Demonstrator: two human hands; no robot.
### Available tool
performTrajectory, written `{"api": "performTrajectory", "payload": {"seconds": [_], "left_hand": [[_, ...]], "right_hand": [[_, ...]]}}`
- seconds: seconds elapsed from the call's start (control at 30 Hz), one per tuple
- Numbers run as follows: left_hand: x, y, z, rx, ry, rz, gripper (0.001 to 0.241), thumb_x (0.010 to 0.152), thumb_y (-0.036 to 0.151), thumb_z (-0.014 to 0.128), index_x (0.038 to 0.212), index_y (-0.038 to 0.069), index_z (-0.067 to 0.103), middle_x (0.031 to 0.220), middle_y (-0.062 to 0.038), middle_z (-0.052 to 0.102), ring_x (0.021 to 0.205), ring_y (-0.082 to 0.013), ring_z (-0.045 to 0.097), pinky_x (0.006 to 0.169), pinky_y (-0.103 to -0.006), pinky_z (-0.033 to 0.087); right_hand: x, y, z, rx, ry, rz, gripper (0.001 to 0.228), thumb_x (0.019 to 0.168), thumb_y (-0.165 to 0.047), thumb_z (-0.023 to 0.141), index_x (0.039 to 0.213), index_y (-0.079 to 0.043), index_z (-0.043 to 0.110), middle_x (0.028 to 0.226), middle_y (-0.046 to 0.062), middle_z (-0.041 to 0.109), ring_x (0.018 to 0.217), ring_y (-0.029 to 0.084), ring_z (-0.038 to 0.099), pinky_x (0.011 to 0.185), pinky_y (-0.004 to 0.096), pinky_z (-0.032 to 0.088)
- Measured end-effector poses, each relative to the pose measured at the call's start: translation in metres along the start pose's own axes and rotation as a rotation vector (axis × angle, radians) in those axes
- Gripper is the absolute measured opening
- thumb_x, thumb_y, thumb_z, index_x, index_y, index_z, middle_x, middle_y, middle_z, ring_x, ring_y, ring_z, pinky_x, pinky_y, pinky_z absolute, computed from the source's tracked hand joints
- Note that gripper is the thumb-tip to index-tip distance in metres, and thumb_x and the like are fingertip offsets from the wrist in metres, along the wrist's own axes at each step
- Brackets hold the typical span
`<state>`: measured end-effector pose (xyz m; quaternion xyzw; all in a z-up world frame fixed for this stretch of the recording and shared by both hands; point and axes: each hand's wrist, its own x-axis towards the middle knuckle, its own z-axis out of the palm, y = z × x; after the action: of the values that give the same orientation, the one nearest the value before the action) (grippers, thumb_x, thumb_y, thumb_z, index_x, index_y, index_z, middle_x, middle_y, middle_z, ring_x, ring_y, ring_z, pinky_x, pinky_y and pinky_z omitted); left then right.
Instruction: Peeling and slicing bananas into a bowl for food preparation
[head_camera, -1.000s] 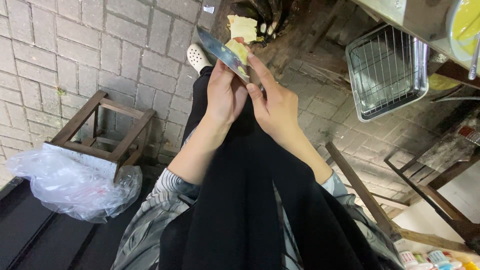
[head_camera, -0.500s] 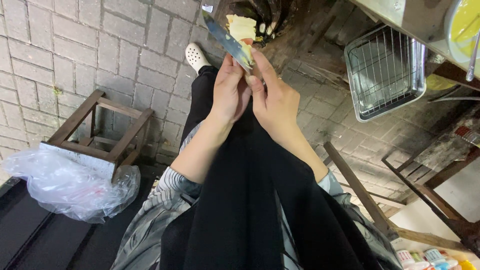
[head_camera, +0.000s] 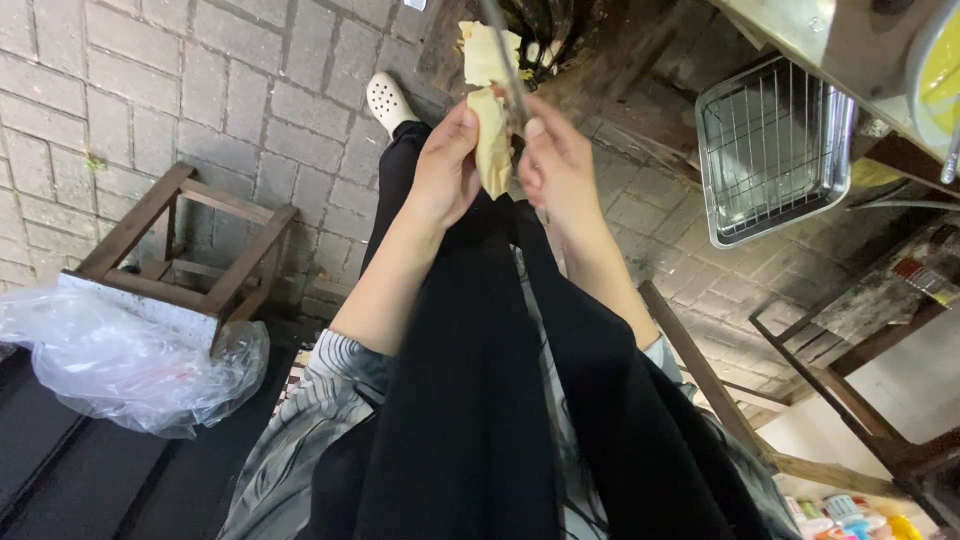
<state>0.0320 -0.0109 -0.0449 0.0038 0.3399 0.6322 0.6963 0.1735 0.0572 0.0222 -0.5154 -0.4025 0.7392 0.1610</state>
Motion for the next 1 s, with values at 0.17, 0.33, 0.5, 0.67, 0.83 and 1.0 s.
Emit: {"api": "performTrajectory", "payload": {"seconds": [0.17,0.33,0.5,0.67,0.83,1.0], "left_hand": [[-0.002,0.0,-0.036,-0.125,0.131,-0.103,0.052,0.106,0.03,0.054,0.149,0.001,0.049,0.116,-0.013,0.065,0.103,-0.0233,0.064,0.092,-0.0349,0.054],[-0.001,-0.004,-0.063,-0.077,0.33,-0.088,0.052,0.105,0.031,0.052,0.149,0.004,0.048,0.119,-0.015,0.066,0.103,-0.0245,0.067,0.087,-0.0361,0.058],[0.003,-0.007,-0.089,-0.03,0.429,-0.071,0.047,0.1,0.037,0.059,0.132,0.004,0.055,0.123,-0.014,0.067,0.107,-0.0234,0.067,0.089,-0.039,0.057],[0.008,-0.021,-0.11,-0.041,0.445,-0.067,0.04,0.102,0.033,0.057,0.128,0.004,0.057,0.12,-0.016,0.069,0.103,-0.0248,0.068,0.085,-0.0392,0.058],[0.012,-0.016,-0.099,-0.025,0.486,-0.131,0.04,0.104,0.031,0.051,0.131,0.002,0.056,0.123,-0.017,0.069,0.103,-0.0252,0.069,0.087,-0.0389,0.057],[0.022,-0.018,-0.104,-0.1,0.423,-0.104,0.043,0.104,0.033,0.054,0.139,0.01,0.059,0.12,-0.014,0.069,0.102,-0.0241,0.069,0.087,-0.0411,0.056]], "right_hand": [[0.05,0.009,-0.013,0.024,0.09,0.269,0.055,0.108,-0.035,0.046,0.158,-0.013,0.043,0.053,-0.01,0.038,0.04,0.003,0.027,0.033,0.019,0.024],[0.126,0.071,-0.02,-0.197,0.151,0.453,0.054,0.106,-0.036,0.047,0.154,-0.012,0.051,0.05,-0.009,0.039,0.038,0.005,0.026,0.034,0.024,0.02],[0.157,0.102,-0.023,-0.58,0.181,0.351,0.032,0.105,-0.041,0.043,0.127,-0.021,0.056,0.065,-0.001,0.044,0.055,0.015,0.04,0.059,0.031,0.03],[0.147,0.088,-0.012,-0.663,0.143,0.321,0.049,0.106,-0.039,0.037,0.154,-0.032,0.044,0.157,0.008,0.05,0.063,0.014,0.06,0.069,0.036,0.053],[0.148,0.084,-0.01,-0.735,0.132,0.343,0.055,0.104,-0.043,0.039,0.156,-0.027,0.048,0.072,0.001,0.066,0.051,0.015,0.045,0.057,0.033,0.038],[0.149,0.082,-0.014,-0.766,0.066,0.376,0.06,0.107,-0.043,0.039,0.165,-0.031,0.03,0.066,0.0,0.051,0.054,0.018,0.043,0.055,0.035,0.031]]}}
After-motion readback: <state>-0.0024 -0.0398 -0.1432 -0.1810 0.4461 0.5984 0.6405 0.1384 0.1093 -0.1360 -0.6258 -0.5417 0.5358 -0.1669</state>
